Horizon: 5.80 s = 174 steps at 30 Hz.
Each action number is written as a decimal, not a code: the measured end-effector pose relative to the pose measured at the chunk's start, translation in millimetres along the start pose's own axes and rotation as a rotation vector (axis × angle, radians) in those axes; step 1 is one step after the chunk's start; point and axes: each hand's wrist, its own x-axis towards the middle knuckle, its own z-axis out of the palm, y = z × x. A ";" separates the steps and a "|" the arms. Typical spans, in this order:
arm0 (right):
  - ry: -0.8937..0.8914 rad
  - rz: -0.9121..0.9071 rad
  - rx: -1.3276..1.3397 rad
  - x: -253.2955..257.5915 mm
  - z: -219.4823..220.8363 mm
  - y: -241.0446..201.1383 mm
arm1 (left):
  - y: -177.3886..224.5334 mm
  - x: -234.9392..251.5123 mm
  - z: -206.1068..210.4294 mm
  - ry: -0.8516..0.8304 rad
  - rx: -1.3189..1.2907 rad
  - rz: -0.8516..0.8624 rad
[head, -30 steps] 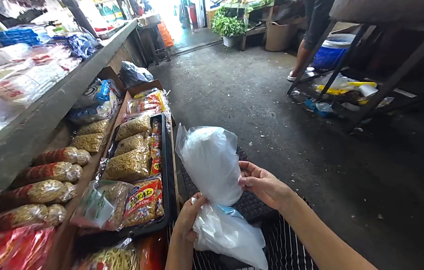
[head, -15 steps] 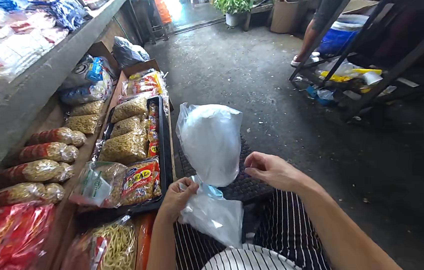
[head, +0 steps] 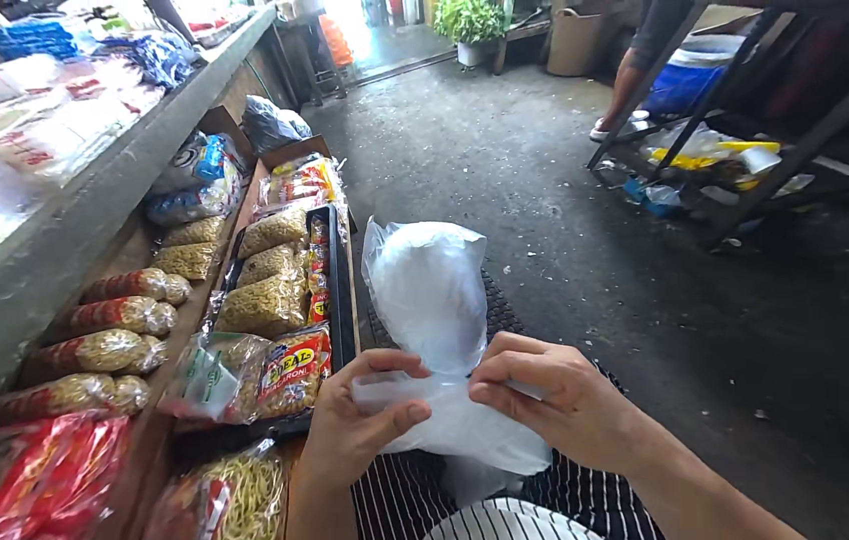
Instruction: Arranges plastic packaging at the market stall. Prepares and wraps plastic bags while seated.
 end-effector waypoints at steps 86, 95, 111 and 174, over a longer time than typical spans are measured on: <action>0.246 1.036 0.686 31.3 5.5 115.9 | -119.6 25.0 -13.6 0.473 -0.192 -0.831; 0.348 1.048 0.953 3.4 -6.4 89.7 | -95.9 -1.3 -8.2 0.368 -0.504 -0.732; 0.125 0.801 0.681 2.4 14.0 124.2 | -124.5 -22.6 8.9 0.269 -0.215 -0.681; -0.052 0.075 0.158 11.3 2.8 10.9 | -7.8 4.6 25.7 0.200 -0.130 0.066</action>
